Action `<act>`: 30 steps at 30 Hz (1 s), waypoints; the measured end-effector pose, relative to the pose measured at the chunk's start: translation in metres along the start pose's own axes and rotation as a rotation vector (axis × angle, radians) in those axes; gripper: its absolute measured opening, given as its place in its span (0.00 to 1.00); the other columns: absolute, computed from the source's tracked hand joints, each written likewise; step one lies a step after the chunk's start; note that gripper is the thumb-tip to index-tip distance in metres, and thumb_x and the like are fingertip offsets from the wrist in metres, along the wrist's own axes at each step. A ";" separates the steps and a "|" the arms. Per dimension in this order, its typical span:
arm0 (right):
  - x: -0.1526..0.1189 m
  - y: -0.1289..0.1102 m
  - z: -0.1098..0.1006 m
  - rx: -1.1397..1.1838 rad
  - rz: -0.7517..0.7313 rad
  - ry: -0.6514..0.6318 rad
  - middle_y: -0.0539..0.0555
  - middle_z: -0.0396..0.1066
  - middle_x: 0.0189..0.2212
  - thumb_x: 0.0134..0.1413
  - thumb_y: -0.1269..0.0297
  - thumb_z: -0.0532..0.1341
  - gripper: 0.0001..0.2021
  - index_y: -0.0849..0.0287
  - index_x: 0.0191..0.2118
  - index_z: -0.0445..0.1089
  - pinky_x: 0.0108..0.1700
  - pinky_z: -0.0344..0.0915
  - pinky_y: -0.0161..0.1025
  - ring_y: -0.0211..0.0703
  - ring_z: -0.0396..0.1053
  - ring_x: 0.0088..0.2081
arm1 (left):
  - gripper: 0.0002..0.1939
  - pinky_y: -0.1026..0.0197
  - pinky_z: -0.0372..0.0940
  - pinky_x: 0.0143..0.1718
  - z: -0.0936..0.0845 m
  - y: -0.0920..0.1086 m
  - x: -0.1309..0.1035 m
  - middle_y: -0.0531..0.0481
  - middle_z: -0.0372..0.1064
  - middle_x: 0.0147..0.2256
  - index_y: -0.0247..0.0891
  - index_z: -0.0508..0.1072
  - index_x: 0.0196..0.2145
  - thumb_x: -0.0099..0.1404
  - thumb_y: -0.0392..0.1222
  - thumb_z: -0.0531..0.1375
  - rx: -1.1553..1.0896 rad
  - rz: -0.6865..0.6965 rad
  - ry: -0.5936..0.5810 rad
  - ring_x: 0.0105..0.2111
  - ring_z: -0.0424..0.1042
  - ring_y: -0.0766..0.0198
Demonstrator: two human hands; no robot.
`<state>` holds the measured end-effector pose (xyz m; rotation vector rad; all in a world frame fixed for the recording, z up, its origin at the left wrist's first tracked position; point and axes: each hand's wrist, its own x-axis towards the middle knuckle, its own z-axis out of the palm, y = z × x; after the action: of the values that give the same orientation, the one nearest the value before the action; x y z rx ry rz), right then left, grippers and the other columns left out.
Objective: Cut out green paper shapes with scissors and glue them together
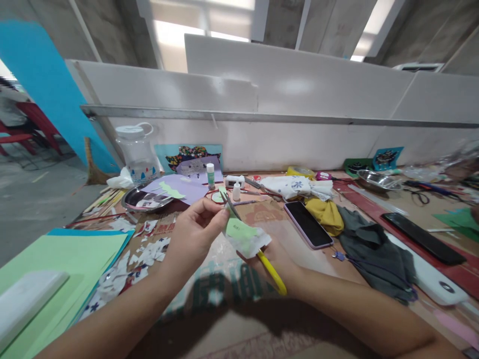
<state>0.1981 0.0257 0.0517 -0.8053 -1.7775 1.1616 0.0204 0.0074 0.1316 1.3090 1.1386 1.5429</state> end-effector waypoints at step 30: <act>0.041 0.043 -0.013 0.165 0.079 0.137 0.40 0.56 0.22 0.60 0.48 0.61 0.19 0.55 0.48 0.62 0.20 0.55 0.30 0.32 0.54 0.18 | 0.14 0.63 0.68 0.34 -0.030 0.013 0.020 0.50 0.78 0.33 0.40 0.81 0.41 0.62 0.52 0.67 0.190 0.093 -0.181 0.32 0.76 0.61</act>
<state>0.1946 0.0806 0.0271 -0.8418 -1.5286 1.2558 -0.0126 0.0193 0.1474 1.6148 1.1439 1.3741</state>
